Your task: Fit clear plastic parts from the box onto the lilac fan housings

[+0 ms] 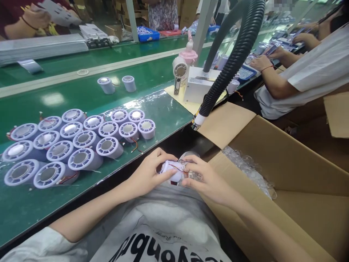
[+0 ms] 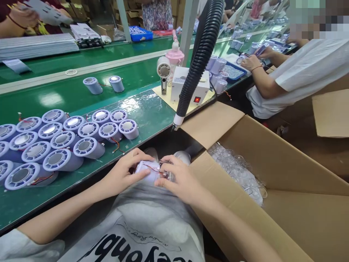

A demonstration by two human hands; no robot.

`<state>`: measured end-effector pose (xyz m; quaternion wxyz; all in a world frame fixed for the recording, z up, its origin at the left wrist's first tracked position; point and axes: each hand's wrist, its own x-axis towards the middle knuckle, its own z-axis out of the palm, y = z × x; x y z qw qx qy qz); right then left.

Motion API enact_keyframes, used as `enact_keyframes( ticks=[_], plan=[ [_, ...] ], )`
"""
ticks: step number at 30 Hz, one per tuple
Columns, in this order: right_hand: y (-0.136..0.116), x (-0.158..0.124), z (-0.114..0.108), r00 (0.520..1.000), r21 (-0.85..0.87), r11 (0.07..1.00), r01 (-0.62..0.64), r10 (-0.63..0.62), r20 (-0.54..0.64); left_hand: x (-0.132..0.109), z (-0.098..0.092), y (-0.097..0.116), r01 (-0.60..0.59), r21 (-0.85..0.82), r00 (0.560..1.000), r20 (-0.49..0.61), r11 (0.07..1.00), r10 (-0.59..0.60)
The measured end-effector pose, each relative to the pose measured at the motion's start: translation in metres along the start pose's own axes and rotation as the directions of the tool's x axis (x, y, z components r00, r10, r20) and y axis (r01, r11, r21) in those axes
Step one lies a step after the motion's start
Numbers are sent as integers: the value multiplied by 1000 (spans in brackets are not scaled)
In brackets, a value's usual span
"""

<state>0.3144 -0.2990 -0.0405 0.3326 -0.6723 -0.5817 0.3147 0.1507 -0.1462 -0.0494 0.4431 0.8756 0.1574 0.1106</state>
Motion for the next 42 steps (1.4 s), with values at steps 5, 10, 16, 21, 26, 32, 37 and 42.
enact_keyframes(
  ticks=[5, 10, 16, 21, 26, 32, 37, 42],
  plan=[
    [0, 0, -1, 998, 126, 990, -56, 58, -12, 2, 5, -9, 7, -167, 998, -54, 986, -16],
    [5, 2, 4, 994, 245, 965, -97, 105, -22, 3, 6, -14, 15, -233, 999, 38, 972, -7],
    [9, 1, 14, 986, 334, 935, -116, 150, -78, 2, 8, -15, -13, -292, 1000, 7, 956, 16],
    [10, -4, 15, 985, 261, 961, -85, 121, -125, 4, 1, -11, -100, -83, 994, -45, 991, 96],
    [10, -11, 8, 951, -8, 993, 115, -112, -288, 5, -5, -11, -57, 20, 997, 51, 998, 56],
    [10, -6, 4, 976, -374, 909, 182, -215, -46, 9, -1, -7, -58, -42, 949, 307, 997, 69],
    [11, 6, 3, 990, -322, 936, 140, -134, 42, 9, 0, -2, -84, 114, 957, 285, 990, 49],
    [6, 10, 5, 988, -373, 916, 146, -151, 17, 6, 1, -2, -108, 207, 975, 213, 972, 63]
  ],
)
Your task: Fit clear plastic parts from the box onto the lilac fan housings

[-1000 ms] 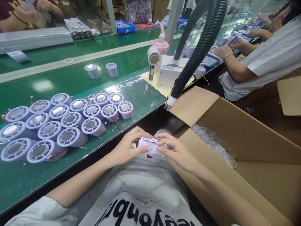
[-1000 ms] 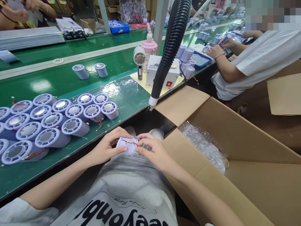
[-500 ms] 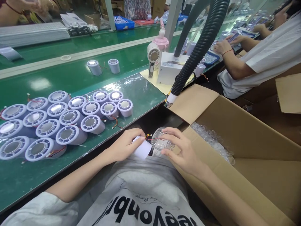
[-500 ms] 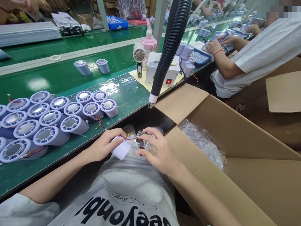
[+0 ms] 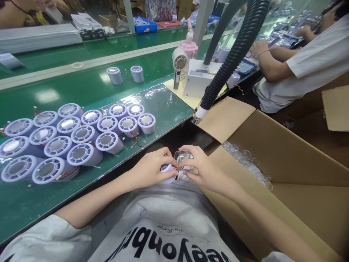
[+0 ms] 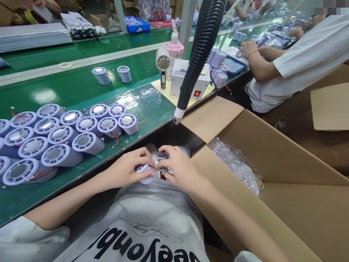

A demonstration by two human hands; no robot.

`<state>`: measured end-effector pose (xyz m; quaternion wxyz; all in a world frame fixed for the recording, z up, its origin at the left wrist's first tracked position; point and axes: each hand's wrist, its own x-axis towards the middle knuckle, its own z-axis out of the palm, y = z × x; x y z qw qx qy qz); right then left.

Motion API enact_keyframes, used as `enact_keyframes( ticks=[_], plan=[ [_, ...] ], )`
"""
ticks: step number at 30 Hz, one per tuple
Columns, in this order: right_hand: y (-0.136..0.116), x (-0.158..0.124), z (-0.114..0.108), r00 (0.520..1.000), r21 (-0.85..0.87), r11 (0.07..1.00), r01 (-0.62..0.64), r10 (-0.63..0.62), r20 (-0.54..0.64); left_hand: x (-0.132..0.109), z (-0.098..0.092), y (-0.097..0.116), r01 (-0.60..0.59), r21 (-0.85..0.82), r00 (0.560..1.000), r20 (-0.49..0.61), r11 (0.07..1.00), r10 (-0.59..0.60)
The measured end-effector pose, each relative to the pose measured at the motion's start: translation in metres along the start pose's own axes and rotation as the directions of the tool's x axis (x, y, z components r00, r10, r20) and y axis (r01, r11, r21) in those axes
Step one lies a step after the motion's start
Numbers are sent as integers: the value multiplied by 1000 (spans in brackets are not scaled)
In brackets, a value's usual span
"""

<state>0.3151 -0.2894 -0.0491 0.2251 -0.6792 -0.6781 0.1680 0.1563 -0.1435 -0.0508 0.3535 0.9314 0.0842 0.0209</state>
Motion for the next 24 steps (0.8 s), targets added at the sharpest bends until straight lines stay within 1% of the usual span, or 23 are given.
enact_keyframes(
  ticks=[2, 4, 6, 8, 10, 12, 14, 16, 17, 18, 19, 20, 21, 22, 23, 24],
  plan=[
    [-4, 1, 0, 1000, -96, 995, 30, -30, -1, -1, 0, 0, -11, 59, 1000, -10, 998, 12],
    [-5, 2, 0, 999, -135, 990, 38, -39, -5, -2, -2, 0, -2, 94, 999, -51, 996, 7],
    [-4, 0, -2, 1000, -51, 999, 15, -15, 2, -3, -4, 1, 12, 86, 993, -119, 996, -2],
    [-1, -2, -5, 999, 113, 993, -38, 34, 33, -5, -6, 1, 7, 63, 985, -172, 998, 4],
    [1, -5, -7, 995, 243, 965, -95, 82, 64, -5, -6, 2, -10, 48, 982, -186, 999, 19],
    [1, -6, -9, 989, 289, 947, -137, 117, 87, -4, -6, 2, -24, 30, 986, -166, 999, 28],
    [0, -5, -10, 985, 263, 951, -162, 143, 91, 0, -6, 2, -30, 5, 992, -125, 1000, 30],
    [2, -4, -10, 985, 173, 971, -168, 157, 78, 7, -7, 1, -18, -46, 993, -113, 999, 12],
    [4, -4, -9, 985, 111, 980, -167, 162, 60, 10, -8, 0, 7, -107, 992, -121, 994, -20],
    [8, -5, -8, 985, 46, 985, -169, 167, 35, 14, -9, -3, 49, -213, 990, -121, 976, -77],
    [13, -7, -7, 984, -13, 984, -177, 177, 1, 17, -10, -6, 116, -368, 982, -98, 923, -163],
    [20, -10, -5, 980, -55, 979, -196, 194, -39, 19, -10, -9, 206, -548, 964, -30, 811, -265],
    [27, -14, -3, 974, -77, 973, -217, 211, -83, 21, -10, -14, 308, -711, 932, 93, 632, -350],
    [34, -19, 1, 968, -78, 970, -232, 221, -121, 21, -10, -18, 398, -820, 890, 235, 411, -391],
    [39, -24, 6, 966, -65, 972, -226, 215, -144, 21, -9, -22, 459, -867, 847, 362, 194, -389],
    [44, -29, 12, 970, -47, 980, -196, 186, -154, 21, -8, -25, 494, -869, 814, 454, 20, -361]
  ],
)
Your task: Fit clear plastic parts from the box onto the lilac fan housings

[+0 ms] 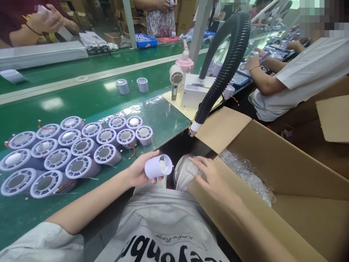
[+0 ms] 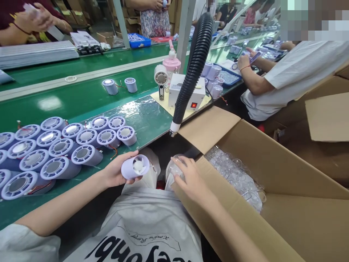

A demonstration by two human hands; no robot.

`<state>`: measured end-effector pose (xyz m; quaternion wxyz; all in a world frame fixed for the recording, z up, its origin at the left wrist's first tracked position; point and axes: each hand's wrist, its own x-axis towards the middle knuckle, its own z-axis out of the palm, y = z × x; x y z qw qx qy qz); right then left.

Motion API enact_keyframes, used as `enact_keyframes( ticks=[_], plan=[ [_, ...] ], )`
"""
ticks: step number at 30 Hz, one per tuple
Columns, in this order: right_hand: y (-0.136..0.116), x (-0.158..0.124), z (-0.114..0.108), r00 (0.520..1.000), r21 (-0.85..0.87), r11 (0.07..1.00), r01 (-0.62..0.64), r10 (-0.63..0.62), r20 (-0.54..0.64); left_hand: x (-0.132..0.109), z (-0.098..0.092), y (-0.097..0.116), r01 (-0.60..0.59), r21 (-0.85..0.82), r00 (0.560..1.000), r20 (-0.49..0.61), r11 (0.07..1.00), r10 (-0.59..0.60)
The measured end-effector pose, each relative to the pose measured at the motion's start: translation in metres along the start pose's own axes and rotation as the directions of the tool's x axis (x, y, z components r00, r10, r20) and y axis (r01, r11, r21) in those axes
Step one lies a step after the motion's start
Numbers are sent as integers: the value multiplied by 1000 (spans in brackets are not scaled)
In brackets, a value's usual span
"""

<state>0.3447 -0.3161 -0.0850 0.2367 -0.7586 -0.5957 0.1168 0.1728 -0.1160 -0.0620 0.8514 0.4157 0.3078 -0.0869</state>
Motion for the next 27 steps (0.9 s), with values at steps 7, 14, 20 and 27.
enact_keyframes(
  ticks=[7, 14, 20, 27],
  plan=[
    [-13, -6, 34, 979, 44, 981, 190, -186, -86, 15, 6, -14, 77, 331, 992, 70, 940, -106],
    [-10, 20, -3, 949, 179, 977, 115, -161, 270, 0, 40, -14, -259, 872, 945, 140, 415, 295],
    [-2, 18, -11, 936, 236, 959, 154, -218, 276, -10, 59, -29, -209, 972, 839, 124, 103, 530],
    [-17, 8, -23, 982, 482, 874, 53, -133, 132, 0, 43, -47, -452, 822, 675, 63, 345, 735]
  ],
)
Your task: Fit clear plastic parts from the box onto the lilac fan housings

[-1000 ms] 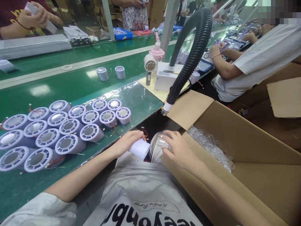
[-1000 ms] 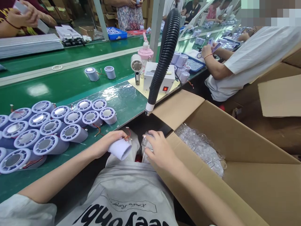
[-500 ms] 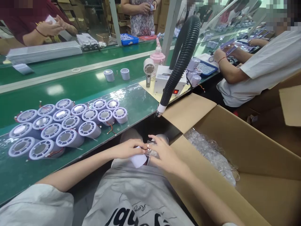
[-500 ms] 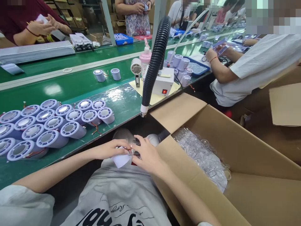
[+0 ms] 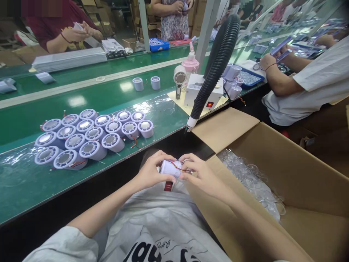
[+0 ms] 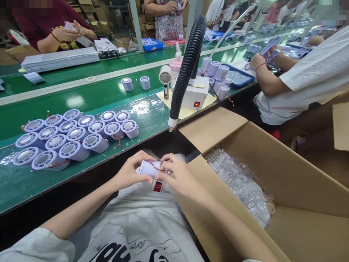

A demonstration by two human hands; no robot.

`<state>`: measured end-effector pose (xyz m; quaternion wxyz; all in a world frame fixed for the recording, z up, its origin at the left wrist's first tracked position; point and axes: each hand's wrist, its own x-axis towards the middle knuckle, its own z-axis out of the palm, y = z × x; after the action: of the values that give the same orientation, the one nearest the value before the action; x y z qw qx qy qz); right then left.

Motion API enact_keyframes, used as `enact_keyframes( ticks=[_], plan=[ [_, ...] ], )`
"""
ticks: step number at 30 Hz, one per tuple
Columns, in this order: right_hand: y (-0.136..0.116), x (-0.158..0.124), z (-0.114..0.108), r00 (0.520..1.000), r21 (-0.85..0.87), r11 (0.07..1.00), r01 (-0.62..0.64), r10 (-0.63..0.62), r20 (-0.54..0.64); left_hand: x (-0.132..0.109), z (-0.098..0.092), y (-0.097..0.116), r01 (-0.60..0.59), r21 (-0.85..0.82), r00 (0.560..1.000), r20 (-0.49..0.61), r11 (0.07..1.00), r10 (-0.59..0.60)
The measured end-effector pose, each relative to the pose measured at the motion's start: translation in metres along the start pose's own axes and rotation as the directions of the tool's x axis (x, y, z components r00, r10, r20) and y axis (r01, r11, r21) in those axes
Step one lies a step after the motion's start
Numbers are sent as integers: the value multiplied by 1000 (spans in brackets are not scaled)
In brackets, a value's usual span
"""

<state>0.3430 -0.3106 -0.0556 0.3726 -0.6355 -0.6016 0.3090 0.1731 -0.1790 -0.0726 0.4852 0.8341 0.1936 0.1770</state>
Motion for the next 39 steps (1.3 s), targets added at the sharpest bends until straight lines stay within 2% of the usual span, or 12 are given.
enact_keyframes(
  ticks=[5, 8, 10, 12, 15, 17, 19, 24, 28, 32, 36, 39],
  plan=[
    [-9, 3, 7, 977, 271, 958, -94, 142, -161, -5, -8, -17, -175, 44, 980, 107, 984, 170],
    [-10, 4, 12, 951, 441, 890, -119, 230, -207, -8, -15, -16, -137, -92, 968, 197, 986, 153],
    [-12, 3, 14, 962, 520, 851, -76, 199, -185, -12, -20, -13, -55, -232, 970, 220, 971, 107],
    [-16, -1, 16, 986, 449, 894, -1, 76, -149, -17, -25, -11, 40, -385, 972, 228, 922, 53],
    [-22, -9, 21, 984, 107, 983, 146, -133, -114, -25, -31, -10, 153, -567, 965, 262, 809, 0],
    [-27, -13, 24, 974, -52, 979, 197, -202, -104, -29, -35, -11, 192, -611, 954, 300, 768, 0],
    [-32, -16, 27, 974, -84, 976, 200, -208, -90, -31, -40, -11, 181, -591, 946, 322, 786, 25],
    [-45, -21, 32, 994, 52, 996, 78, -73, -84, -32, -48, -11, 78, -528, 940, 321, 846, 114],
    [-48, -30, 33, 993, 142, 988, -66, 79, -85, -30, -48, -12, 45, -512, 923, 350, 858, 160],
    [-48, -37, 29, 988, 178, 977, -114, 131, -86, -29, -43, -11, 53, -515, 912, 374, 856, 168],
    [-42, -36, 24, 989, 221, 975, -31, 62, -135, -22, -32, -11, 161, -610, 917, 382, 776, 110],
    [-23, -28, 24, 976, 361, 932, 5, 75, -206, -5, -18, -13, 261, -700, 939, 345, 665, -6]
  ],
)
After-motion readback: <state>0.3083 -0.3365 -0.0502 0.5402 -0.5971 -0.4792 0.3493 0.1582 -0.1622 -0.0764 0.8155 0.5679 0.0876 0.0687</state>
